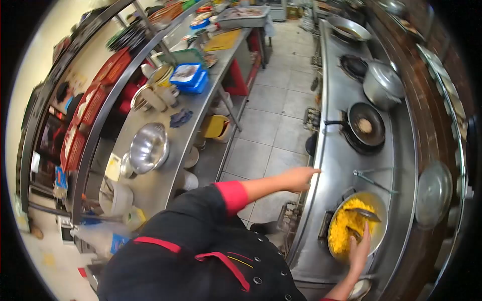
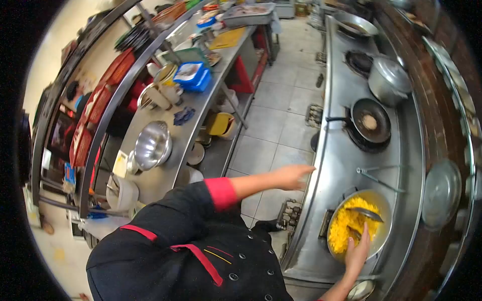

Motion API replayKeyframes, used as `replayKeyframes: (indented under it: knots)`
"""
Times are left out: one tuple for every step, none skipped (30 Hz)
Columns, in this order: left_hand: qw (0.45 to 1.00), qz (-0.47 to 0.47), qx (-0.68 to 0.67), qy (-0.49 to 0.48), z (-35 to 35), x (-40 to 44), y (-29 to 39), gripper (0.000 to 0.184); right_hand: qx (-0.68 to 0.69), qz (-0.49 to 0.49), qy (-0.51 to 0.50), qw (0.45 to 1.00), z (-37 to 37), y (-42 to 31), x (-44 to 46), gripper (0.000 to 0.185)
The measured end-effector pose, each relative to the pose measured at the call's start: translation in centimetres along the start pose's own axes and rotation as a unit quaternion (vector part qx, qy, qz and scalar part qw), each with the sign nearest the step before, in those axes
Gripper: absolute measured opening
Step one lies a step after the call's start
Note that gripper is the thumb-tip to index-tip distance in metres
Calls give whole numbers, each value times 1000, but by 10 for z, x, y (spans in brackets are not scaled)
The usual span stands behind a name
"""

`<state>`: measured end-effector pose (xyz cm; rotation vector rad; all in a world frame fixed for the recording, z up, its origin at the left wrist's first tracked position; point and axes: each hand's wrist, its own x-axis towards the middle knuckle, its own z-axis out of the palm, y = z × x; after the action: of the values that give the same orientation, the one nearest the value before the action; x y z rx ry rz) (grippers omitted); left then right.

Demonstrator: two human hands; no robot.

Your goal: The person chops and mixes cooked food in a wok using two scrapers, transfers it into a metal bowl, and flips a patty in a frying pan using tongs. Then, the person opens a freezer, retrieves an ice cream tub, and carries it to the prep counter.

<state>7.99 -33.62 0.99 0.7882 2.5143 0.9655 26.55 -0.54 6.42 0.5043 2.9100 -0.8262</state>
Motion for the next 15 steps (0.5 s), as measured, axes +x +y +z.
replayKeyframes:
  knots:
    - [999,-7,-34,34,-8,-37,-52,70,44,-57,13,997,10,-21,2,60]
    - [991,-124,-44,34,-38,-85,-65,68,87,-114,26,989,21,-42,3,58]
    - [980,-189,-6,61,-45,-127,-100,63,103,-128,-10,986,38,-70,4,56]
    - [972,-210,-8,106,-43,-172,-145,59,107,-143,-93,980,49,-105,5,55]
    - [957,-254,-33,133,-53,-217,-159,59,96,-163,-147,971,76,-120,8,54]
    - [940,-304,-62,142,-60,-260,-173,61,97,-198,-239,946,74,-164,2,54]
    - [893,-360,-222,154,-65,-299,-184,67,103,-278,-289,910,82,-190,-2,54]
    - [819,-402,-377,160,-69,-335,-193,73,128,-258,-350,892,94,-209,-5,53]
    - [752,-403,-468,230,-74,-365,-189,80,150,-234,-409,869,107,-225,-3,52]
    - [674,-395,-551,294,-78,-392,-188,87,140,-239,-413,868,115,-240,0,52]
    - [587,-356,-629,364,-70,-424,-210,89,129,-249,-406,870,124,-254,1,51]
    - [492,-312,-695,422,-65,-451,-235,91,120,-253,-398,874,133,-267,2,50]
    - [423,-279,-709,491,-80,-467,-238,87,116,-244,-393,879,142,-281,5,50]
    - [352,-250,-719,544,-96,-478,-243,84,76,-271,-369,886,151,-295,9,50]
    - [321,-219,-736,554,-92,-500,-284,78,35,-287,-341,894,157,-304,11,50]
